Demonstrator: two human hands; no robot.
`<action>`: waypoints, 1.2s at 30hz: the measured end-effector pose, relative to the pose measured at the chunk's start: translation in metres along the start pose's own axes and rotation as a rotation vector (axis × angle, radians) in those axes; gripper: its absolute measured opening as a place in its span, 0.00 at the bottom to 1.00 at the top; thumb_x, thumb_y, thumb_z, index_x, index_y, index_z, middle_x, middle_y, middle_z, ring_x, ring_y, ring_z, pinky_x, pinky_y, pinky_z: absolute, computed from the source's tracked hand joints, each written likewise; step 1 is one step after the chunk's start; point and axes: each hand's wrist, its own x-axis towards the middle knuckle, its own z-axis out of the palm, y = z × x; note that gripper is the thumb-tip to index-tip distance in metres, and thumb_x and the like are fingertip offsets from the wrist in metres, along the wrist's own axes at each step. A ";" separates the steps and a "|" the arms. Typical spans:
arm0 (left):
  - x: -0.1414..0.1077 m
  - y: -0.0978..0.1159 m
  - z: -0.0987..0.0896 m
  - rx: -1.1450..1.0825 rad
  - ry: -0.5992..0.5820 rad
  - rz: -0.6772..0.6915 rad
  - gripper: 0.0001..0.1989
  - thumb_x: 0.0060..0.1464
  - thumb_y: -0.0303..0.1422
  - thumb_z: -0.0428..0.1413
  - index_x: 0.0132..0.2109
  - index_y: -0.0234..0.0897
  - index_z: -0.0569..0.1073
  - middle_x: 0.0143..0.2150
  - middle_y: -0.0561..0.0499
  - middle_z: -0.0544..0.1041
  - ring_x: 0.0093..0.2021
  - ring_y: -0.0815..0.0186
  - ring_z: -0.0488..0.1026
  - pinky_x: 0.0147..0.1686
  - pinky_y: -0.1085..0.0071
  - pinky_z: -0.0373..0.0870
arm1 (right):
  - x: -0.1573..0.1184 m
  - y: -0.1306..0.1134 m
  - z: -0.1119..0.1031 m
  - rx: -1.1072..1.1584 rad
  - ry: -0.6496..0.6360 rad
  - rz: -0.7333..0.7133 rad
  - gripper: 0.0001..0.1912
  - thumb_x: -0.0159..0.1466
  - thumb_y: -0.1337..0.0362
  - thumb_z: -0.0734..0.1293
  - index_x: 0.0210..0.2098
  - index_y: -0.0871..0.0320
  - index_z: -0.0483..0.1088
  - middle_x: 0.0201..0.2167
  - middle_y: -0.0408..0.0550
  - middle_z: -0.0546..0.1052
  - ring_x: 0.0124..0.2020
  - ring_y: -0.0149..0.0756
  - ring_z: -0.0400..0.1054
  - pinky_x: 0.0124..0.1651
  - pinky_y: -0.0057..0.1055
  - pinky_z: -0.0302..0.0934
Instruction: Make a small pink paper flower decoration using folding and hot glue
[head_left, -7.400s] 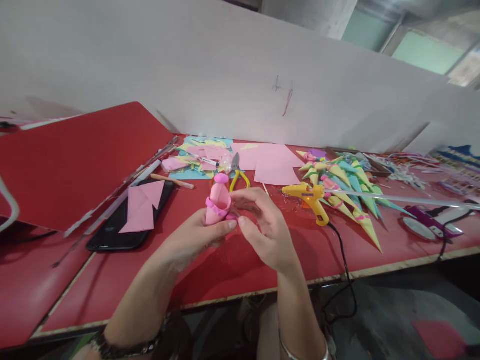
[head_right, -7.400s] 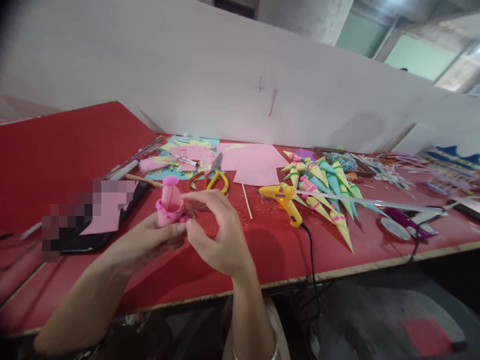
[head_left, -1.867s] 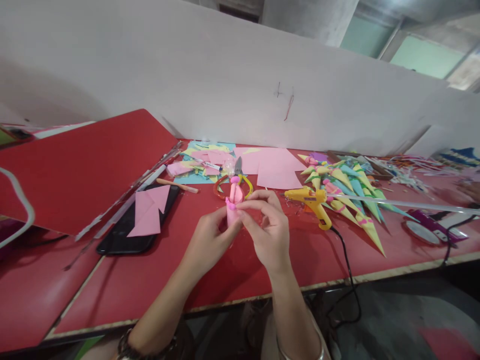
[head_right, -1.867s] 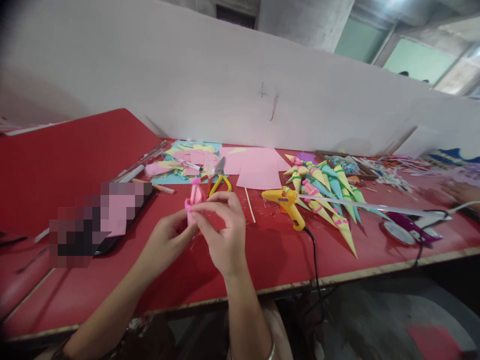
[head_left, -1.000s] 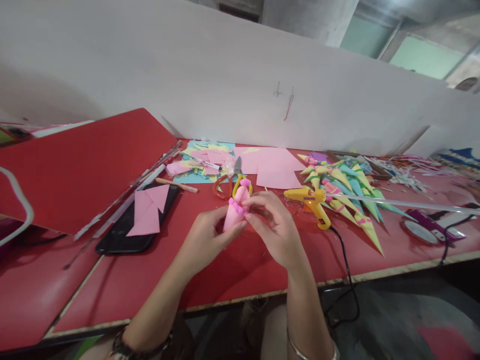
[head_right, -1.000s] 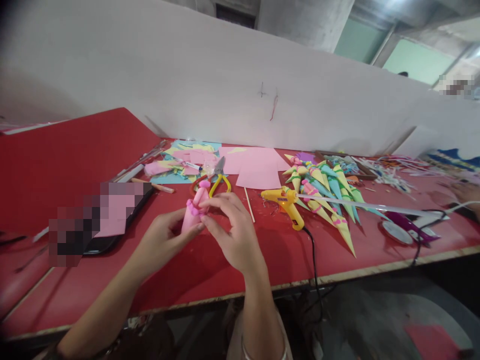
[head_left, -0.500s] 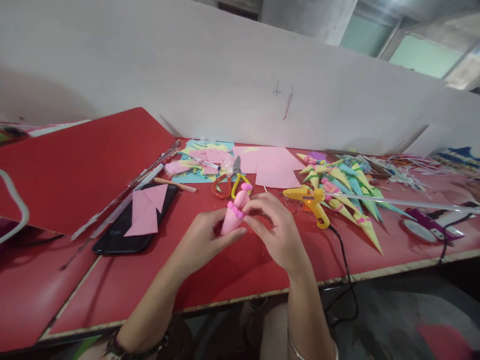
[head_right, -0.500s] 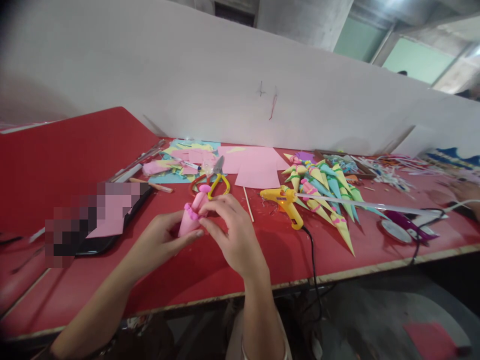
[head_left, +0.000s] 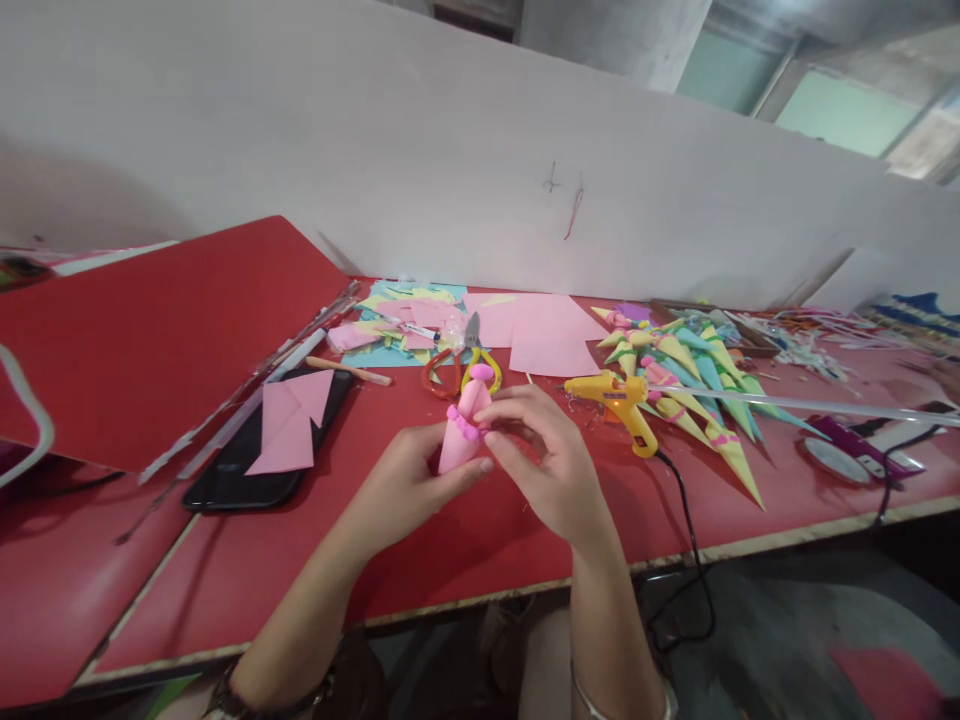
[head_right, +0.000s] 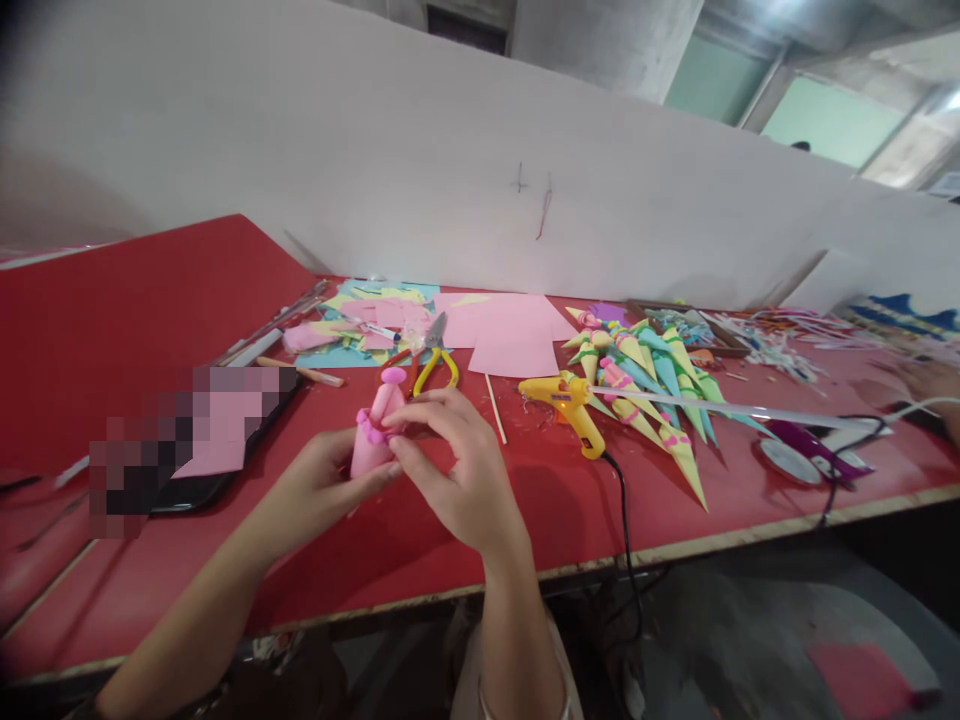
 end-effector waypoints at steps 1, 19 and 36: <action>0.000 0.001 0.000 -0.025 -0.013 -0.002 0.15 0.48 0.40 0.53 0.21 0.36 0.61 0.19 0.59 0.55 0.20 0.74 0.50 0.18 0.77 0.48 | 0.000 0.000 0.000 0.031 -0.004 0.000 0.08 0.61 0.68 0.62 0.37 0.51 0.70 0.38 0.44 0.69 0.43 0.33 0.67 0.43 0.31 0.66; 0.000 -0.001 0.001 -0.057 -0.090 -0.020 0.08 0.49 0.36 0.53 0.34 0.35 0.71 0.28 0.54 0.74 0.28 0.68 0.68 0.27 0.74 0.65 | 0.002 0.010 0.018 0.335 0.123 0.161 0.15 0.57 0.67 0.65 0.44 0.52 0.65 0.43 0.45 0.71 0.42 0.32 0.68 0.44 0.30 0.66; 0.009 -0.015 -0.008 -0.097 0.389 -0.163 0.17 0.51 0.36 0.48 0.47 0.37 0.69 0.43 0.48 0.73 0.42 0.63 0.72 0.45 0.65 0.68 | -0.003 0.030 0.019 -0.172 0.005 0.467 0.08 0.56 0.62 0.65 0.35 0.57 0.68 0.34 0.47 0.72 0.31 0.33 0.67 0.34 0.30 0.63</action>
